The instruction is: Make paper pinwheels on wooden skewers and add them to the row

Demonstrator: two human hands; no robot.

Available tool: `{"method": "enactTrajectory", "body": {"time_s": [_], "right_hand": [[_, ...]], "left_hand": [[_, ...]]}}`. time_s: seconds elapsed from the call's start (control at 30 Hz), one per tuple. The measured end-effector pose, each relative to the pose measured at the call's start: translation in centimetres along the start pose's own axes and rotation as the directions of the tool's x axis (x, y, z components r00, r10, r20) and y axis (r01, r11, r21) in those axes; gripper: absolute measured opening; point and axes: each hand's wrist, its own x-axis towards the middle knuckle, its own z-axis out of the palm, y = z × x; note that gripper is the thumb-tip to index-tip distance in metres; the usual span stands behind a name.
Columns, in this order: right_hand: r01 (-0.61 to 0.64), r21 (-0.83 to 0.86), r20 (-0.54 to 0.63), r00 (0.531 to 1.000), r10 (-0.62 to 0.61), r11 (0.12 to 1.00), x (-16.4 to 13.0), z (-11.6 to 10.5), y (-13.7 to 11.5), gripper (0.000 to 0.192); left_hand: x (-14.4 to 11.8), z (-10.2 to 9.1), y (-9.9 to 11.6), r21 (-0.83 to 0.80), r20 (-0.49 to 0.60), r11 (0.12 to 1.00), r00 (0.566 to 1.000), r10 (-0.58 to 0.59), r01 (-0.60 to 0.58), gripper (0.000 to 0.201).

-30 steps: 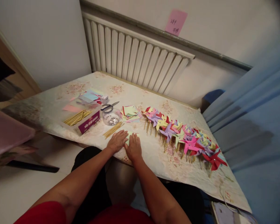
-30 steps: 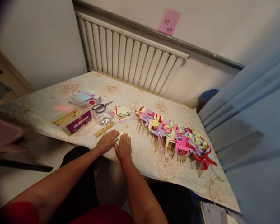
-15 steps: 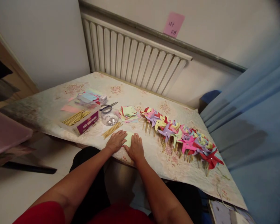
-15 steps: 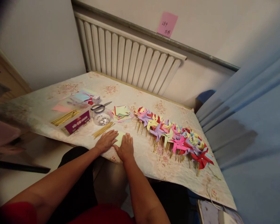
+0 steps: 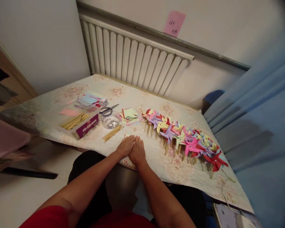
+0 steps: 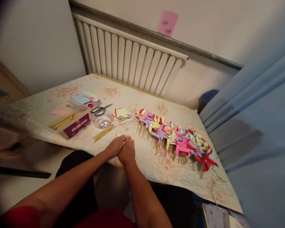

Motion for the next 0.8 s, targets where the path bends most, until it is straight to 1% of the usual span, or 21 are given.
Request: {"method": "enactTrajectory", "body": {"time_s": [0.07, 0.13, 0.27, 0.47, 0.6, 0.8], "right_hand": [[-0.005, 0.003, -0.006, 1.0, 0.005, 1.0, 0.0, 0.1, 0.0, 0.058], [-0.009, 0.013, -0.003, 1.0, 0.009, 1.0, 0.0, 0.1, 0.0, 0.06], [-0.005, 0.043, 0.025, 1.0, 0.004, 0.999, 0.0, 0.2, 0.5, 0.069], [0.036, 0.037, 0.031, 0.999, -0.037, 0.999, -0.1, 0.3, 1.7, 0.076], [0.036, 0.03, 0.023, 0.999, -0.037, 0.999, -0.2, 0.3, 2.2, 0.078], [0.019, 0.025, 0.033, 0.999, -0.02, 1.0, -0.5, 0.1, 2.1, 0.076]], "left_hand": [[-0.1, 0.3, -0.3, -0.002, 0.006, 1.0, 1.0, -0.024, 0.024, 0.048], [-0.3, 0.3, -0.6, -0.003, -0.001, 1.0, 1.0, -0.018, 0.018, 0.048], [-0.4, 0.2, -1.1, 0.012, -0.005, 1.0, 1.0, -0.003, 0.003, 0.047], [-0.4, 1.1, -1.8, 0.113, -0.014, 0.993, 1.0, 0.014, -0.013, 0.046], [-0.5, 1.5, -2.0, 0.165, -0.023, 0.986, 0.999, 0.034, -0.03, 0.047], [-0.5, 0.9, -1.8, 0.2, 0.052, 0.979, 0.998, 0.033, -0.043, 0.052]]}}
